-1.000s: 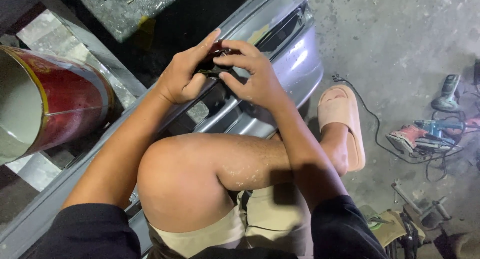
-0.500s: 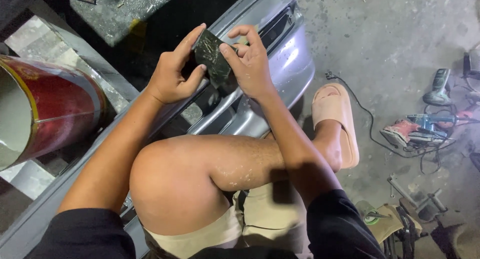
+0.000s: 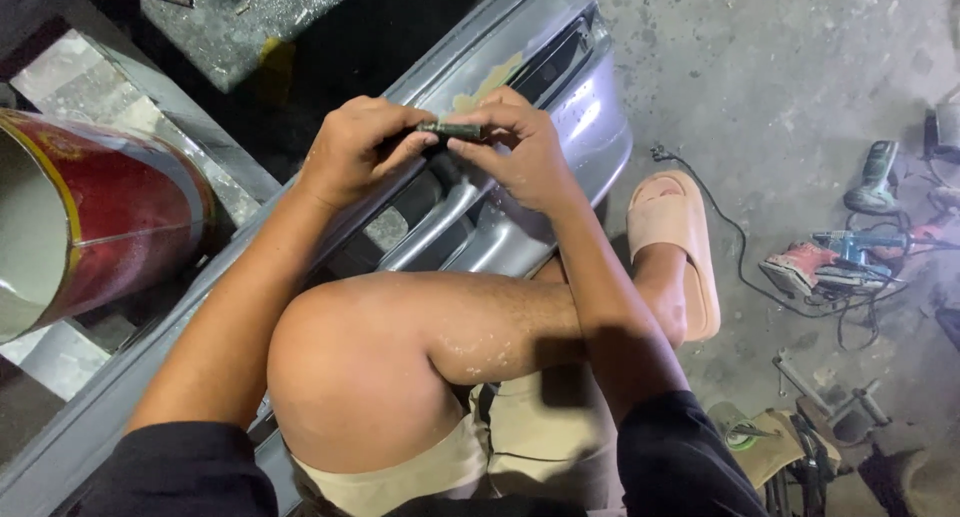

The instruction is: The person sits on the floor and uses a sanding block to sand a silver car bumper. They hold the bumper with their left hand and sand the surface with their right hand, focusing on the area around the handle.

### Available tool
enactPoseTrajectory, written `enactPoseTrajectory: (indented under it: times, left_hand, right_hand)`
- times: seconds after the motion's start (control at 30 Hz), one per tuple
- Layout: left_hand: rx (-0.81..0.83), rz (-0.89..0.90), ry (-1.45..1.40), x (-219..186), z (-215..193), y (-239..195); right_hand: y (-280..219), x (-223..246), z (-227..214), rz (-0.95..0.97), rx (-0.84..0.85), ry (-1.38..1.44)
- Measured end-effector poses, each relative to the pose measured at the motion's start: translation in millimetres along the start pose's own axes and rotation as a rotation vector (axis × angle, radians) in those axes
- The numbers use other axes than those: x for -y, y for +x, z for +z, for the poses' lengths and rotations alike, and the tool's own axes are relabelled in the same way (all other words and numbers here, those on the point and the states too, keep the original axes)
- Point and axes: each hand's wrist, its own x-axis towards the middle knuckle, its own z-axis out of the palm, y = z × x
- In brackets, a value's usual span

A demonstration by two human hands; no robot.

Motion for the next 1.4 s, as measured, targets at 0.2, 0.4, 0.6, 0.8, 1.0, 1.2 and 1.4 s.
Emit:
enactPoseTrajectory:
  times: [0.2,0.4,0.6,0.8,1.0,1.2,1.4]
  left_hand:
    - [0.043,-0.036,0.036,-1,0,-2]
    - [-0.035,-0.164,0.071,-6,8,0]
    - [-0.021,-0.033,0.207,-5,9,2]
    - [0.107,0.006,0.421,1,9,3]
    - [0.127,-0.057,0.424,3,12,3]
    - [0.098,-0.075,0.361,-6,6,6]
    - [0.077,-0.083,0.348,-3,9,6]
  right_hand:
    - [7,43,15,0.447,-0.221,0.228]
    - [-7,-19,-32,-0.170,-0.595,-0.402]
    - [-23,-59,-31,-0.247,-0.339,-0.574]
    - [-53,-84,-18,-0.216,-0.147,-0.812]
    - [-57,-67,-7,-0.464,0.094,-0.831]
    - [-39,-61,-2,-0.401,-0.076,-0.662]
    - [-39,-69,2,-0.498,0.108,-0.875]
